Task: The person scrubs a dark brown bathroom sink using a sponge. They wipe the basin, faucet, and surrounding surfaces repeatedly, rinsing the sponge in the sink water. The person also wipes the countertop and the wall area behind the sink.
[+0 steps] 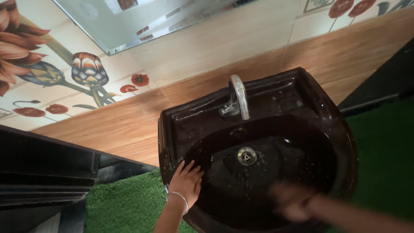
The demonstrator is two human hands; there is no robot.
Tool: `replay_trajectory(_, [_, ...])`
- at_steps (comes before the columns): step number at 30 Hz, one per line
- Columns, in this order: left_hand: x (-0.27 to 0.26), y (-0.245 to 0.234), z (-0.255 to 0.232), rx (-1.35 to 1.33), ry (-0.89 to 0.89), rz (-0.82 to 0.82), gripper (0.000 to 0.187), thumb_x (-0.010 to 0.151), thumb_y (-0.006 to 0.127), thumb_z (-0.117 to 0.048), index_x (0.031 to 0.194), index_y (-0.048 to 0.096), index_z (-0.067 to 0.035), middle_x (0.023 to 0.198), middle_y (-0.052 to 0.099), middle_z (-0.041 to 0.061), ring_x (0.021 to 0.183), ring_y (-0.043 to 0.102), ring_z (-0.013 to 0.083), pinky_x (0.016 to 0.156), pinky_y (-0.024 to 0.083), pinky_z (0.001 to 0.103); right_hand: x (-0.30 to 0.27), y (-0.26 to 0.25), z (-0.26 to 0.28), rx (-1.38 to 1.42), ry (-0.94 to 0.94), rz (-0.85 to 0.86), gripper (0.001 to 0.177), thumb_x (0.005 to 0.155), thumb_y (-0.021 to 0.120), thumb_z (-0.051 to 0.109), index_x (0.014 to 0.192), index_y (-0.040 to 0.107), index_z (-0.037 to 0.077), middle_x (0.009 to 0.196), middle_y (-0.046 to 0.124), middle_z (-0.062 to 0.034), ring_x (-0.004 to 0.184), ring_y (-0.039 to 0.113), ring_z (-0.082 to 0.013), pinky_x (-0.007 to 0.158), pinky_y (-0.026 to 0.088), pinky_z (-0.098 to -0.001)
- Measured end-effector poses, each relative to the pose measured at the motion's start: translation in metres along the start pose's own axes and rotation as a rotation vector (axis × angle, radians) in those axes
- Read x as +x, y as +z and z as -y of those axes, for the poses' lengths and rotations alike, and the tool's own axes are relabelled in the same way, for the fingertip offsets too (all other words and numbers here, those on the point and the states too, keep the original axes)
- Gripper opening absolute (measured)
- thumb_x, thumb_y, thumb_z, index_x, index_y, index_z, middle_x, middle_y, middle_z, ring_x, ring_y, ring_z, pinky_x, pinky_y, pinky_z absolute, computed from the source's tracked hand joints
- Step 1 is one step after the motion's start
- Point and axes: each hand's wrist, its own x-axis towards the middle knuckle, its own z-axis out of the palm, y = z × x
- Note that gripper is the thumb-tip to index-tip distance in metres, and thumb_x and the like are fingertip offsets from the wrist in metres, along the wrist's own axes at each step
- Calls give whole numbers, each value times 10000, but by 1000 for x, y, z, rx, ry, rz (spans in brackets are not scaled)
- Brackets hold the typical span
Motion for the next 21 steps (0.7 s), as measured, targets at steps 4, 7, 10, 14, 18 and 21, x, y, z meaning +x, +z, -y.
replay_trajectory(4, [-6, -14, -9, -75, -45, -8, 387, 985, 454, -255, 1296, 661, -154, 1437, 583, -1, 1473, 350, 188, 1264, 83, 418, -36, -62, -72, -507, 144, -116, 729, 995, 627, 496, 1511, 365, 52, 1610, 309, -155, 1466, 355, -301, 1227, 309, -423])
replay_trajectory(7, [-5, -20, -13, -75, -38, -24, 392, 984, 458, -249, 1306, 655, -143, 1419, 593, 10, 1450, 370, 200, 1250, 88, 424, -27, -50, -49, -489, 99, -163, 808, 986, 605, 566, 1500, 351, -3, 1581, 320, -200, 1446, 355, -344, 1211, 317, -434])
replay_trajectory(10, [-5, -19, -15, -102, -68, -35, 394, 981, 462, -250, 1311, 653, -151, 1421, 592, 0, 1446, 374, 189, 1253, 85, 421, 15, -4, 15, -216, 19, -141, 791, 982, 600, 573, 1466, 385, -15, 1526, 356, -226, 1416, 368, -362, 1188, 336, -442])
replay_trajectory(14, [-6, -15, -13, -105, -78, -51, 393, 983, 459, -248, 1311, 653, -153, 1420, 594, -3, 1441, 382, 186, 1255, 82, 426, 77, 51, 108, 323, -454, -67, 726, 1089, 328, 480, 1618, 197, 2, 1710, 107, -206, 1593, 101, -337, 1263, 168, -462])
replay_trajectory(18, [-5, -11, -10, -140, -70, -92, 388, 974, 468, -240, 1295, 668, -154, 1394, 622, -12, 1430, 408, 178, 1259, 103, 420, 59, 57, 83, 335, -356, 98, 711, 1041, 366, 532, 1605, 251, 116, 1682, 222, -109, 1557, 217, -266, 1270, 223, -412])
replay_trajectory(21, [-3, -6, -7, -135, -34, -116, 388, 951, 485, -227, 1276, 679, -142, 1424, 630, 11, 1407, 418, 201, 1235, 109, 434, 4, 34, 10, 172, -65, 77, 697, 988, 424, 571, 1583, 346, 217, 1647, 376, -26, 1513, 376, -203, 1265, 297, -369])
